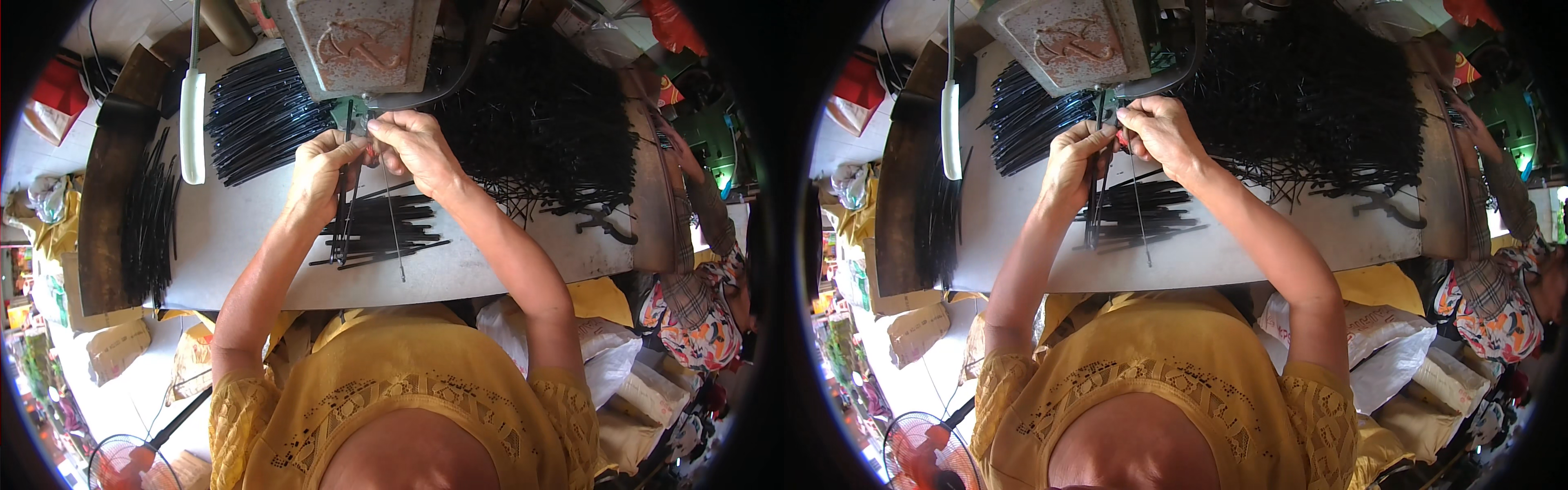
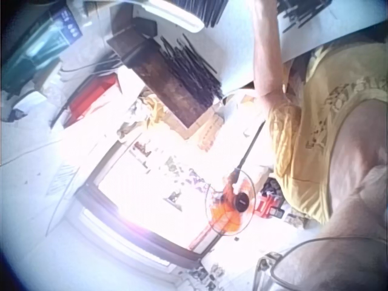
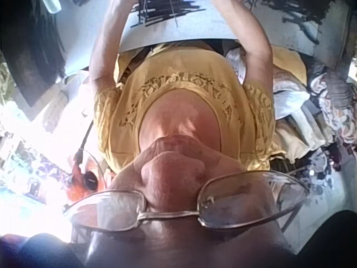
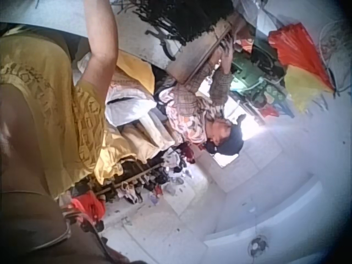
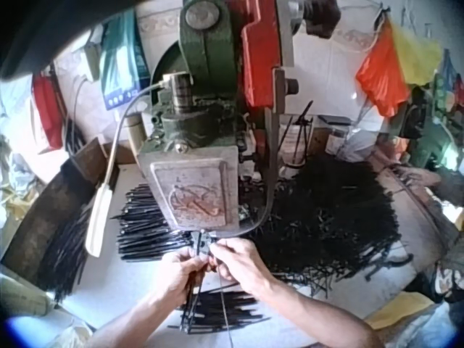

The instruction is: The person feeds black plastic rods into an assembly machine by hand, inserting them one by one for trimming or crimping.

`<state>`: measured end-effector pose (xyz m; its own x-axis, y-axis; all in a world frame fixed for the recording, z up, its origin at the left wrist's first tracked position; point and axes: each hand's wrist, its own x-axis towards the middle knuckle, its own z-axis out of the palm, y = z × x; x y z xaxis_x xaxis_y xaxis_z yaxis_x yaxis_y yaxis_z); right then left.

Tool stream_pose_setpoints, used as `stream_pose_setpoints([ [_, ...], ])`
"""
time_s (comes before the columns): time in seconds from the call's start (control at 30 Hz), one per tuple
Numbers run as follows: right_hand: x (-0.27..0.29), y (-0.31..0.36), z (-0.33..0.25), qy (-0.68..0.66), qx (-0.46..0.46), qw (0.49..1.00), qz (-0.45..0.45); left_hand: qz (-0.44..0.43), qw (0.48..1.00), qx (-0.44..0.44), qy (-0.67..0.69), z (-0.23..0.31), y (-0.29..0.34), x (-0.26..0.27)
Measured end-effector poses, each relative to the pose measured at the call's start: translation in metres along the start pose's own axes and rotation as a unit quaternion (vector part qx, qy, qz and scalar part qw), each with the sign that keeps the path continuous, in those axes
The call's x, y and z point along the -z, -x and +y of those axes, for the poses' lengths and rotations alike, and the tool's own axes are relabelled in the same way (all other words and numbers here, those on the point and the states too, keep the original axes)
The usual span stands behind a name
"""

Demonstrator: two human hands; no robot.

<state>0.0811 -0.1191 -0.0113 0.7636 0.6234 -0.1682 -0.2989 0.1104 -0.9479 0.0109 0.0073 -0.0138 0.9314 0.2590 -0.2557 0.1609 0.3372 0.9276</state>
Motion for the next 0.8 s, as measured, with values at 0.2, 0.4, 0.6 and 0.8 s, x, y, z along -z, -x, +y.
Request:
stream_pose_setpoints([
  [0.2,-0.002,0.000,0.000,0.010,0.005,1.000,0.017,0.005,1.000,-0.010,0.010,0.000,0.002,-0.004],
  [0.4,-0.008,-0.005,0.002,0.028,0.001,0.999,0.018,0.007,1.000,-0.019,0.001,0.001,0.000,0.003],
  [0.6,0.000,-0.007,0.002,0.018,-0.010,1.000,0.022,0.054,0.998,-0.027,0.005,0.008,-0.004,-0.009],
  [0.8,0.001,0.005,-0.008,0.069,-0.048,0.996,0.030,0.057,0.998,-0.007,-0.007,0.007,-0.009,-0.004],
])
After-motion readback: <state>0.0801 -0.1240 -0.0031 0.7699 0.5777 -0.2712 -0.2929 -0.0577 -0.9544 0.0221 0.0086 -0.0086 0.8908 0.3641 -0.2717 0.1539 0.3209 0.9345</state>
